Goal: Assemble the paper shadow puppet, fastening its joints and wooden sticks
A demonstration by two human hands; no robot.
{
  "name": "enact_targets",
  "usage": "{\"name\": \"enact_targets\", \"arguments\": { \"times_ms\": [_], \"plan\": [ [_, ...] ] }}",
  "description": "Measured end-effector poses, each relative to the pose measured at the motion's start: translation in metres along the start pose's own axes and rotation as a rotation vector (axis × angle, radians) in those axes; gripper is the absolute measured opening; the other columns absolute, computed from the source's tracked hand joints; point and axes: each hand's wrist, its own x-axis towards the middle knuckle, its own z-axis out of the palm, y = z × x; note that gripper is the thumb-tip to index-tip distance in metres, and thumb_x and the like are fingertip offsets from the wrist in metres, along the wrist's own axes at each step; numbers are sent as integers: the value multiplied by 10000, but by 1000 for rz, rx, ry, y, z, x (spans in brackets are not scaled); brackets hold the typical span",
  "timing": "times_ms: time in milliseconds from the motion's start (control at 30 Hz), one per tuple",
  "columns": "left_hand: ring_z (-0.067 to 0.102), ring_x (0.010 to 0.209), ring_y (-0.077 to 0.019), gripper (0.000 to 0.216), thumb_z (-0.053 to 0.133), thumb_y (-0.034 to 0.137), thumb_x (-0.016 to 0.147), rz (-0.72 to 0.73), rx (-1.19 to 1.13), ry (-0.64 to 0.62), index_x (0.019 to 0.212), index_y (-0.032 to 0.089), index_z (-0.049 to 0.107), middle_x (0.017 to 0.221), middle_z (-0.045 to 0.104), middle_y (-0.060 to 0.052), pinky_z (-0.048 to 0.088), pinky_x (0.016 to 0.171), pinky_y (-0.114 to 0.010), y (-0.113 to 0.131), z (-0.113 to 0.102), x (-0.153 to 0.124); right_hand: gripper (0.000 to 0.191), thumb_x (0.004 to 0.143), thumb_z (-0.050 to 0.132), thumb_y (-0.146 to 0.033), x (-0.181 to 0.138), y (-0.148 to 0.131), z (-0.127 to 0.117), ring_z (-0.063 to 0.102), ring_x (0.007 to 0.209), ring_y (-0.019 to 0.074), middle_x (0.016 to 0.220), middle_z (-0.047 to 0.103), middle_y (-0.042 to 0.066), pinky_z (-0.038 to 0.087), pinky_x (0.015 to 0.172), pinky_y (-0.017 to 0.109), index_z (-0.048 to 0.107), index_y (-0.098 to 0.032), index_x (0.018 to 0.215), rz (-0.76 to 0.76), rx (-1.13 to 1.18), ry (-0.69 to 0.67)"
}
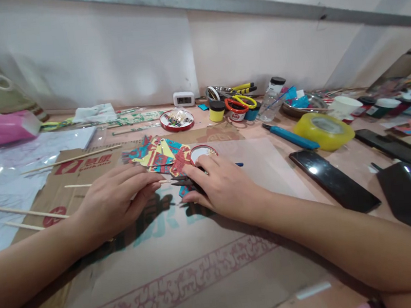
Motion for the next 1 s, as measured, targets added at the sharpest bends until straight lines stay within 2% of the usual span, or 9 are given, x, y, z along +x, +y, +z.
{"name": "enact_targets", "arguments": {
  "times_ms": [167, 533, 1000],
  "plan": [
    [627, 718, -205, 232, 480, 258, 992, 16, -24, 10, 923, 147, 672, 804, 707, -54, 472, 670, -326, -1, 3, -1, 573, 947, 452, -594, -2, 1, 2, 575, 809, 257, 946, 646, 124, 467, 686, 356, 632, -115, 1204, 7, 45, -14],
    [641, 706, -215, 267, 460, 258, 998, 15, -16, -6, 898, 141, 677, 793, 715, -65, 485, 657, -330, 0, 2, 0, 562, 959, 436, -586, -3, 3, 4, 569, 822, 256, 943, 639, 129, 463, 709, 356, 634, -116, 1195, 10, 41, -22],
    [662, 695, -168, 259, 477, 248, 1000, 21, -82, 52, 896, 132, 683, 806, 730, -61, 507, 646, -271, 2, 3, 0, 530, 967, 423, -581, -3, 2, 4, 591, 787, 247, 938, 652, 112, 438, 661, 338, 624, -143, 1189, 16, 46, -57]
  ]
}}
